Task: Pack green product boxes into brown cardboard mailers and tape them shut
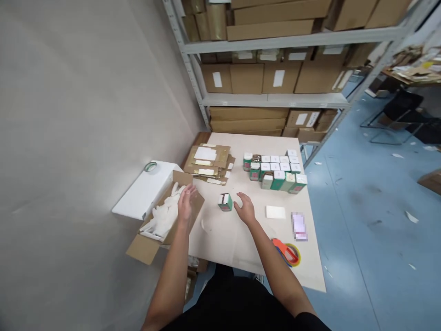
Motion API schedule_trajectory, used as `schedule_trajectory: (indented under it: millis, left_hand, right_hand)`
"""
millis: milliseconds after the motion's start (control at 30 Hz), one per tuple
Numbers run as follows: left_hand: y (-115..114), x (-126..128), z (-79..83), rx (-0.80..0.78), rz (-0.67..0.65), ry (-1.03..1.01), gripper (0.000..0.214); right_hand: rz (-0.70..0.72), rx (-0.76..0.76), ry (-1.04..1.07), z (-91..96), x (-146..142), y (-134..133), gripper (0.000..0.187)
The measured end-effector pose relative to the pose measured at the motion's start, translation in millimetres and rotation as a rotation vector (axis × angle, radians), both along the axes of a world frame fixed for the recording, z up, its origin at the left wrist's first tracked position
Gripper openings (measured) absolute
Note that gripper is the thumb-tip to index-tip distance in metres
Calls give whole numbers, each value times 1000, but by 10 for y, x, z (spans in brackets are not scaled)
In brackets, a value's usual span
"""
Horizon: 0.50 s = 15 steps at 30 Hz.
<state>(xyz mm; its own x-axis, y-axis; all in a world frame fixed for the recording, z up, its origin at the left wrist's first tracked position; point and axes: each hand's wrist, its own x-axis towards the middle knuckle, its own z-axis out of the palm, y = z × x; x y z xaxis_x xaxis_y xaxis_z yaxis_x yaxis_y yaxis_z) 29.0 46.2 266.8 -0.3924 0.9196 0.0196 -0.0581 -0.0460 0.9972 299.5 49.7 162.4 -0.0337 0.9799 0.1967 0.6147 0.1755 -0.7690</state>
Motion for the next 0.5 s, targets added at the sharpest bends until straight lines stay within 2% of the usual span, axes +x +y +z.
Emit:
schedule_trajectory:
  millis: [133,233,367,500]
  left_hand:
    - [281,-550,-54,-14,28,-3,52]
    - [693,-915,-204,-59,-4,-22,45]
    - [1417,-1270,-533,-121,-80,-77,41]
    - [2058,-1487,-944,-224,-88,-185,39]
  right_hand:
    - [102,63,-1,167,-737,494,47]
    - [156,80,-41,268,-1199,877,50]
    - [168,88,-86,270,-1625,1440,55]
    - [128,32,-150,88,-1901,2015,58]
